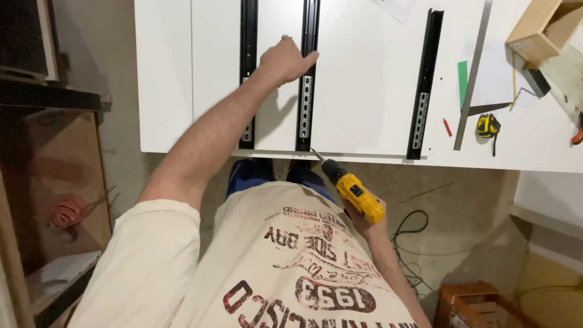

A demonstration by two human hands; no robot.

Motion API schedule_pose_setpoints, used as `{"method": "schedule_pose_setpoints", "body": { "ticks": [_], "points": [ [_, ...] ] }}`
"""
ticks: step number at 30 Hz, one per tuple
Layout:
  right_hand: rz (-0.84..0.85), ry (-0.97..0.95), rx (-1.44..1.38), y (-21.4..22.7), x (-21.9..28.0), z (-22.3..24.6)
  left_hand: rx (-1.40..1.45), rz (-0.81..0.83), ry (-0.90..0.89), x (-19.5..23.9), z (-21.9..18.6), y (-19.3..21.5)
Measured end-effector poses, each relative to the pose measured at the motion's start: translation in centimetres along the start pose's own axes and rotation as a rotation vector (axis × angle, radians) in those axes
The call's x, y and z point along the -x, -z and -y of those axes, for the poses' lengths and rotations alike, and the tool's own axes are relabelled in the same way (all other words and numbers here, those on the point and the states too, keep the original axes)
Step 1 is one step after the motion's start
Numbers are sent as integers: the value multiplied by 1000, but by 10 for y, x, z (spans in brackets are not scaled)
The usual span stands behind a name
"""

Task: Attach drawer slides to a wooden panel using a power drill and screws.

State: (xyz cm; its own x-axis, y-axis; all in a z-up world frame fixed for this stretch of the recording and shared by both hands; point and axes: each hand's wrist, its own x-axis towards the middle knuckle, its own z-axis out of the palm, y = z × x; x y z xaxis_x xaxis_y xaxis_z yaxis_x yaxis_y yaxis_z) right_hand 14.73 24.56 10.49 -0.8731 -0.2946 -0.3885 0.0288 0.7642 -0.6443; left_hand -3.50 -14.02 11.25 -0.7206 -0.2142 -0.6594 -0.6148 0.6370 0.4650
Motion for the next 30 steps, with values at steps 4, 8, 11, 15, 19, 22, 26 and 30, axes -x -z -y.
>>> {"method": "schedule_pose_setpoints", "body": {
  "ticks": [4,8,11,15,19,22,26,30],
  "points": [
    [59,-78,23,-2,-5,-5,24,-64,-51,-3,8,-4],
    [18,51,56,-3,-8,0,29,-93,-137,-33,28,-60],
    [32,-23,4,4,-12,20,41,-149,-137,-38,29,-87],
    [101,-157,-16,10,-23,55,-17,-253,-41,-51,16,-109],
    [100,-157,12,13,-31,79,-85,-305,-24,-56,8,-119],
    [133,-236,14,10,-35,81,-65,-245,-27,-57,8,-116],
    [133,-231,22,3,-41,70,-71,-271,-36,-64,15,-121],
    [127,-247,80,1,-46,74,-86,-224,-27,-65,14,-119]
  ]
}}
